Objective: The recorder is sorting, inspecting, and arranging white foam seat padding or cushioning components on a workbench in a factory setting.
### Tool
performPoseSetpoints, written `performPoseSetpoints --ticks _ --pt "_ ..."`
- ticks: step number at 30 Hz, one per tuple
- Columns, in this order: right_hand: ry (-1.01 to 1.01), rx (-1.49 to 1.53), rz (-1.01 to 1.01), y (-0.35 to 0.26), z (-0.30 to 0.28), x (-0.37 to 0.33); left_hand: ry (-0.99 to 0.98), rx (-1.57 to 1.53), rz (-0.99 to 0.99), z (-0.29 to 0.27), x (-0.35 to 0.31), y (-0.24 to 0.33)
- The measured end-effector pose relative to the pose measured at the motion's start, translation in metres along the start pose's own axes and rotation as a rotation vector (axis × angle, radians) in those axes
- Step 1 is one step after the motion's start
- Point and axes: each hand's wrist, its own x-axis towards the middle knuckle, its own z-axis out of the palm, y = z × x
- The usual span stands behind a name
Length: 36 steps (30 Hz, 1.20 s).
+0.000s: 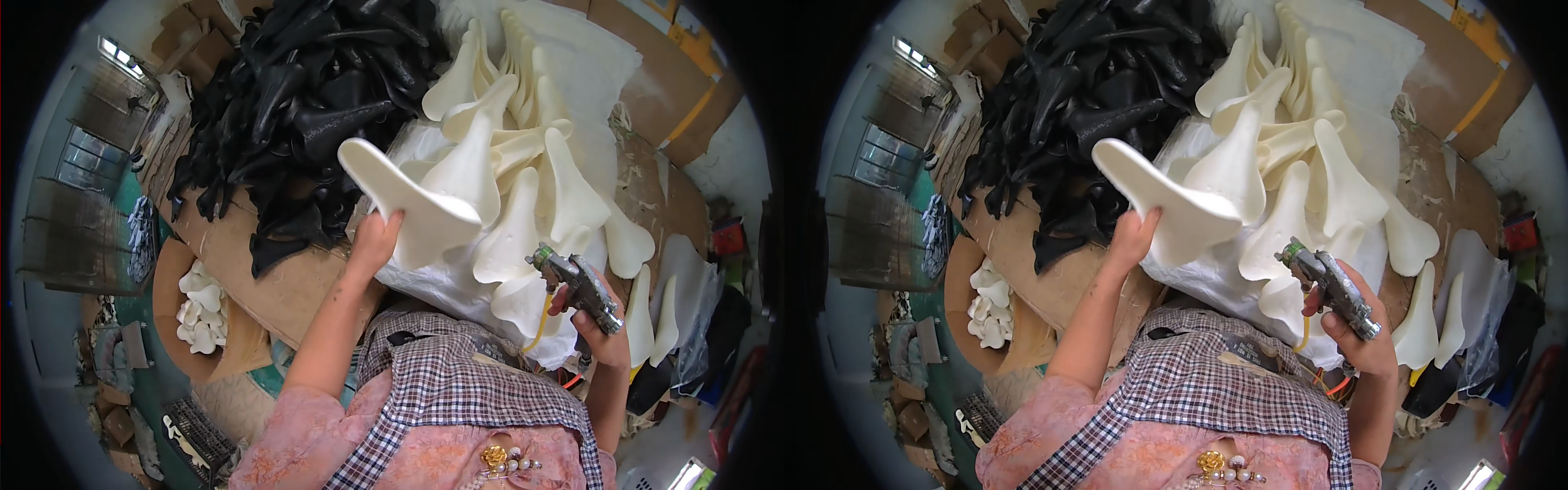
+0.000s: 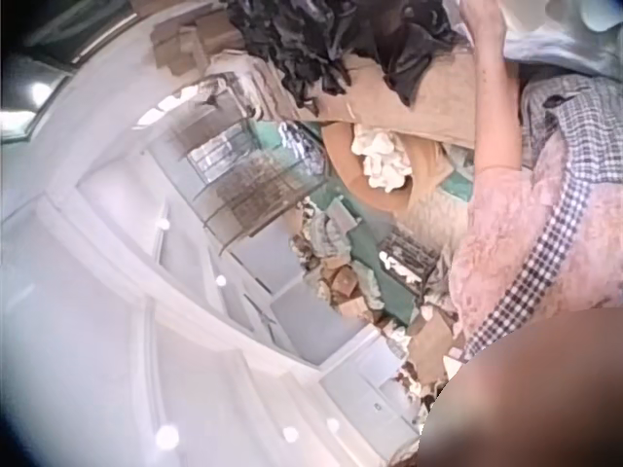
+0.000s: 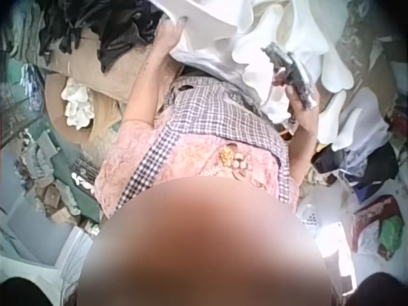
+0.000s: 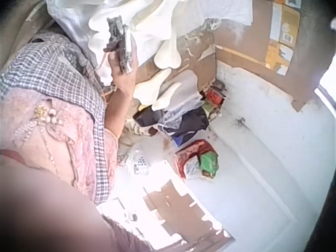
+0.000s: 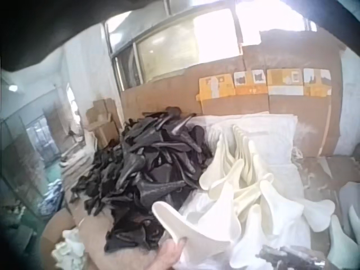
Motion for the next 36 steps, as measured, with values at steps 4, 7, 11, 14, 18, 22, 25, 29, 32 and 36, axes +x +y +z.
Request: performPoseSetpoints --ticks 4,7,11,14,18,22,25,29,32,36 --pt "0.042 0.031 0.007 -0.004 0.006 -0.01 -0.061 0.216 0.011 0.047 0.062 -0.019" --pt "0.073 -0.066 0.024 -0.004 0.0 -0.026 -0.17 0.203 0.089 0.063 0.066 0.003" --pt "0.179 -0.127 0.068 -0.017 0.012 -0.058 -0.019 -0.016 0.175 0.031 0.083 0.049" --pt "0.152 -0.269 0.049 -0.024 0.015 -0.063 -0.163 0.045 0.091 0.029 0.101 0.073" --pt "0.282 -0.116 0.009 -0.035 0.032 -0.058 -0.227 0.136 0.063 0.04 0.12 0.045" --pt "0.466 0.03 -0.127 -0.04 0.044 -0.061 -0.346 0.096 0.018 0.046 0.119 0.028" --pt "0.438 -0.006 -0.1 -0.038 0.048 -0.067 -0.381 0.052 -0.039 0.036 0.12 0.023" --pt "0.356 -0.186 0.01 -0.038 0.057 -0.062 -0.385 -0.119 -0.101 0.004 0.121 0.036" --pt "0.373 -0.247 0.069 -0.042 0.069 -0.052 -0.28 -0.356 -0.151 -0.037 0.128 0.018" --pt "0.371 -0.278 0.101 -0.047 0.079 -0.056 -0.287 -0.14 -0.144 -0.127 0.135 -0.036"
